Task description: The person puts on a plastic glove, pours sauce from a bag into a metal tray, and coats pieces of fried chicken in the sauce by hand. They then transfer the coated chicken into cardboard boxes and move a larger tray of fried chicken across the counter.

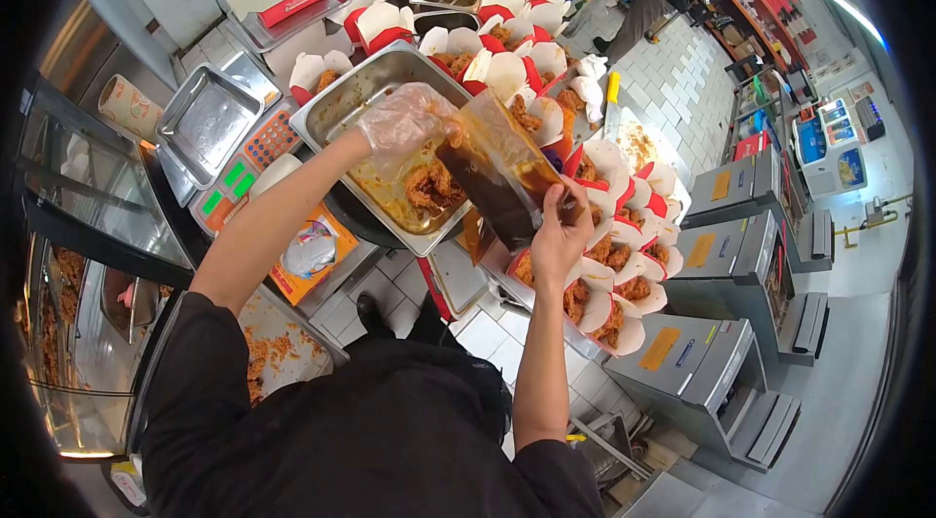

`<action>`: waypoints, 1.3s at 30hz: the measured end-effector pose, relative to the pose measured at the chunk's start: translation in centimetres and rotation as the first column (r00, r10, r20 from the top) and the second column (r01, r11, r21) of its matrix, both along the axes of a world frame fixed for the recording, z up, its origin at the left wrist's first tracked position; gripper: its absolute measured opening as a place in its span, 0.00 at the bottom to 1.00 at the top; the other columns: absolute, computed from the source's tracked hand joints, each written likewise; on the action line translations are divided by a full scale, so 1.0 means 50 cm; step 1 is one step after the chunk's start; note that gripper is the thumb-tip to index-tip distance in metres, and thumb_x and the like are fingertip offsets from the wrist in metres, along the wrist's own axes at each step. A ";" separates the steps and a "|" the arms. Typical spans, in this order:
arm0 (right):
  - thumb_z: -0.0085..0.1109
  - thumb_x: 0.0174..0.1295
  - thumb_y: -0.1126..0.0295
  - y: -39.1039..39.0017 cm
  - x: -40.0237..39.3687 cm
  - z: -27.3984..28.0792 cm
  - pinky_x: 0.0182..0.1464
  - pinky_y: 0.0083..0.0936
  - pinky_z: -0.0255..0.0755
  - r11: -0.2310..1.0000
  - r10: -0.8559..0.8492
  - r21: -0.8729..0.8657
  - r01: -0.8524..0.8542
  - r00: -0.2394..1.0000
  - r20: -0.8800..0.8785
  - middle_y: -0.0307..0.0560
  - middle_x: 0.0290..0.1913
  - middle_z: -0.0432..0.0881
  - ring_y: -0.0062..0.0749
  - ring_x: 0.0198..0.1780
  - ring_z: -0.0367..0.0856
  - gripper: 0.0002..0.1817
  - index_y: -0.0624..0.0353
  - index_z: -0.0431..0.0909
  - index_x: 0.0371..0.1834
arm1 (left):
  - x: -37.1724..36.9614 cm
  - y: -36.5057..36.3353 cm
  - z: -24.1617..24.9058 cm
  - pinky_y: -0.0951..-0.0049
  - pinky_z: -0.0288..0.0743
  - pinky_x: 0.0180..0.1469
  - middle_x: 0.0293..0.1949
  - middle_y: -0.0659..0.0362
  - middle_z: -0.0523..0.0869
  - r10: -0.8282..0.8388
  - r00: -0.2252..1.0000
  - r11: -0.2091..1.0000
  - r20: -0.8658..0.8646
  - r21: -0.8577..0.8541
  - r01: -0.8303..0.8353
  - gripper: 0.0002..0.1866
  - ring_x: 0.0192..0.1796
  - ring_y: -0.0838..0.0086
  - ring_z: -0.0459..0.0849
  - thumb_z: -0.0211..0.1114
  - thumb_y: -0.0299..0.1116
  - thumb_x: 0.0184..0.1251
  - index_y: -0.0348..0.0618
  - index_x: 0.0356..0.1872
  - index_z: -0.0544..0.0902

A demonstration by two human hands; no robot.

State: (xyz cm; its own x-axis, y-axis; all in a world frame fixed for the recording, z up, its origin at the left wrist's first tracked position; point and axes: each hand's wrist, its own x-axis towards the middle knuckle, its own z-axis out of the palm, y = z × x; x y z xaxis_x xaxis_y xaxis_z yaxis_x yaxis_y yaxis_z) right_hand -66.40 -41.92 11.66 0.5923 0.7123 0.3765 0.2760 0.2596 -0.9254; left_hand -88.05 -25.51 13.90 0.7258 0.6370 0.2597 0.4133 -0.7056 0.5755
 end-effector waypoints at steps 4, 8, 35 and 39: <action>0.59 0.71 0.66 0.018 -0.009 -0.018 0.46 0.17 0.66 1.000 -0.019 0.024 0.019 1.000 -0.024 0.34 0.37 0.79 0.17 0.40 0.72 0.11 0.64 0.81 0.46 | -0.015 -0.004 0.010 0.62 0.68 0.61 0.46 0.56 0.86 0.003 0.991 0.998 -0.132 0.067 0.006 0.14 0.52 0.58 0.80 0.56 0.44 0.70 0.53 0.40 0.88; 0.60 0.70 0.66 0.079 -0.056 -0.025 0.43 0.16 0.65 0.998 0.012 0.070 -0.004 0.994 -0.109 0.34 0.37 0.78 0.15 0.38 0.69 0.11 0.64 0.80 0.45 | -0.075 0.065 -0.015 0.64 0.64 0.66 0.50 0.61 0.86 -0.018 0.971 0.903 -0.238 0.413 0.118 0.14 0.58 0.61 0.77 0.53 0.41 0.72 0.54 0.48 0.86; 0.60 0.70 0.64 0.190 -0.115 -0.011 0.40 0.18 0.66 0.987 0.087 0.137 -0.079 0.995 -0.050 0.35 0.34 0.78 0.17 0.36 0.70 0.13 0.66 0.79 0.44 | -0.110 0.104 0.011 0.60 0.70 0.61 0.54 0.54 0.84 0.328 0.934 0.935 -0.140 0.189 -0.300 0.17 0.56 0.57 0.79 0.55 0.45 0.72 0.48 0.50 0.85; 0.59 0.72 0.64 0.203 -0.123 -0.020 0.42 0.17 0.65 0.980 0.064 0.193 -0.039 0.990 -0.127 0.35 0.35 0.77 0.17 0.37 0.69 0.14 0.66 0.78 0.44 | -0.092 0.091 0.038 0.59 0.71 0.60 0.52 0.53 0.84 0.365 0.923 0.916 -0.119 0.224 -0.333 0.16 0.56 0.58 0.79 0.56 0.45 0.71 0.50 0.49 0.85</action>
